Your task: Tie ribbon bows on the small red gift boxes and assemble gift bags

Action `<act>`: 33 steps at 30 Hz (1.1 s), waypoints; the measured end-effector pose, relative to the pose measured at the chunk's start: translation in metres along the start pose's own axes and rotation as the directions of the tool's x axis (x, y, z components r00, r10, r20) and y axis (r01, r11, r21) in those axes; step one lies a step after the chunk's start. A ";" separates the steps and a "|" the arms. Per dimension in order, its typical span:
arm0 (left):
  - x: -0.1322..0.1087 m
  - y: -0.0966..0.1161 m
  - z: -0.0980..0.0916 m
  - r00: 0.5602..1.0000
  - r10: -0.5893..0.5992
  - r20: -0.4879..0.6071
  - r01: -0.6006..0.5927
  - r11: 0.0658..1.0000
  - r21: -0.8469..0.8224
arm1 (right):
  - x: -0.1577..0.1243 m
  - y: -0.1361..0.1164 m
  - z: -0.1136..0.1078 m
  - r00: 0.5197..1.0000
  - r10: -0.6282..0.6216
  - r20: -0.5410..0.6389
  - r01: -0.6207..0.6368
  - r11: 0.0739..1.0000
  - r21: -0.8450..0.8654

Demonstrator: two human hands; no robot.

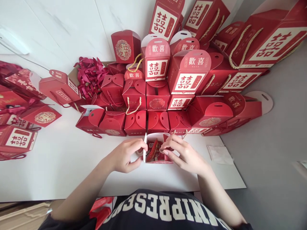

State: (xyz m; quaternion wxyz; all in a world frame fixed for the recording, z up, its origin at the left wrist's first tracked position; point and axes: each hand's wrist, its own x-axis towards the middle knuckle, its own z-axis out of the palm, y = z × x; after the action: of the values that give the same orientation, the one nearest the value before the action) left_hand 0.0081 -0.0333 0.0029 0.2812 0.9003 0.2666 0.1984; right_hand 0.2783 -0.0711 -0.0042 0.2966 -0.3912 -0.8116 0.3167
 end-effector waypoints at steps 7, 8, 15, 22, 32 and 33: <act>0.003 -0.004 0.006 0.995 0.091 -0.043 -0.093 0.995 -0.038 | -0.004 0.006 0.001 0.999 -0.033 -0.032 0.035 0.998 0.059; 0.004 -0.005 0.007 0.993 0.112 -0.047 -0.114 0.992 -0.047 | -0.005 0.007 0.001 0.999 -0.032 -0.033 0.034 0.997 0.065; 0.009 -0.011 0.015 0.972 0.202 -0.119 -0.205 0.979 -0.014 | -0.003 0.010 0.003 0.999 -0.034 -0.032 0.037 0.996 0.081; 0.008 -0.015 0.020 0.960 0.235 -0.150 -0.226 0.971 0.074 | 0.000 0.010 0.002 0.992 -0.086 0.093 0.080 0.995 0.063; 0.007 -0.014 0.025 0.934 0.269 -0.236 -0.263 0.963 0.058 | 0.000 0.010 0.010 0.999 -0.017 -0.029 0.021 0.991 0.134; 0.007 -0.014 0.026 0.935 0.265 -0.237 -0.265 0.964 0.031 | 0.001 0.010 0.011 0.999 -0.008 -0.050 0.015 0.989 0.150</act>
State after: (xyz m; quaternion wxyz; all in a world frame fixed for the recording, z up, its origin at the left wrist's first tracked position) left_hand 0.0212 -0.0295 -0.0240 0.2185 0.8973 0.1747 0.3414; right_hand 0.2746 -0.0689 -0.0181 0.3470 -0.3707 -0.7802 0.3654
